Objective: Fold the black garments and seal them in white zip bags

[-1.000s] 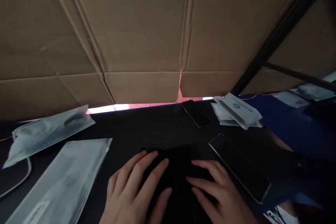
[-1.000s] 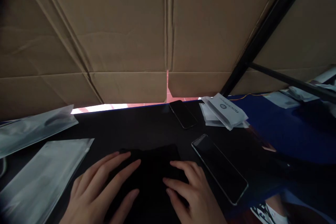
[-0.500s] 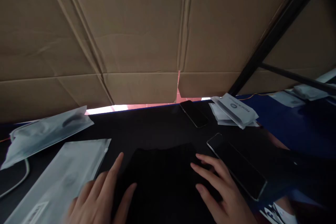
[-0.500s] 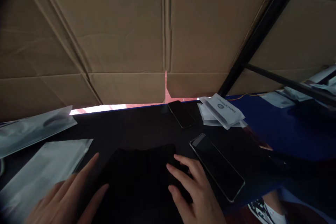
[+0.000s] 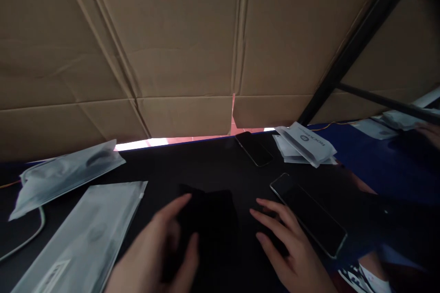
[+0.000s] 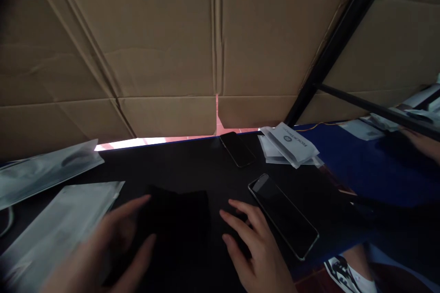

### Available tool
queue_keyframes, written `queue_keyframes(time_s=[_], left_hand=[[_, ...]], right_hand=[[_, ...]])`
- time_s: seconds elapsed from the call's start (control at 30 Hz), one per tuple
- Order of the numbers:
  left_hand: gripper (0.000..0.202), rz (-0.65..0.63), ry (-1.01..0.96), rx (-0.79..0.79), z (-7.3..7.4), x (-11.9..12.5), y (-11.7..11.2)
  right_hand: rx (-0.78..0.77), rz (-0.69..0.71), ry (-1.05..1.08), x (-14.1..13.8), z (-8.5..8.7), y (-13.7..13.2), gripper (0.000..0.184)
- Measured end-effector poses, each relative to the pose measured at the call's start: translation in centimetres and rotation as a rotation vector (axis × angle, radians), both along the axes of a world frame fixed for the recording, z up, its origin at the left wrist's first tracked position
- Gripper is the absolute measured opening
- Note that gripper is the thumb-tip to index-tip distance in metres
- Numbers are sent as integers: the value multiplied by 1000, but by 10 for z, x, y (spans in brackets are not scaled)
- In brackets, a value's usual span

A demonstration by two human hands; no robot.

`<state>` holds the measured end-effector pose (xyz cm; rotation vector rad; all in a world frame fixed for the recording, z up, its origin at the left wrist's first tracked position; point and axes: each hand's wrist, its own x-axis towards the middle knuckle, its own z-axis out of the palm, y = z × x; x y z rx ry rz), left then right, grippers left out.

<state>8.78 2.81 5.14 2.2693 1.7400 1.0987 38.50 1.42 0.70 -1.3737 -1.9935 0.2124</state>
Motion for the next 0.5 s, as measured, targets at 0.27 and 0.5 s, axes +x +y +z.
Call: queue_keyframes(time_s=[0.27, 0.5], left_hand=[[64, -441, 360, 197, -25, 32, 4], [89, -263, 568, 222, -63, 23, 2]], right_hand=[[16, 1, -6, 0, 1, -2, 41], [5, -11, 12, -2, 0, 1, 40]])
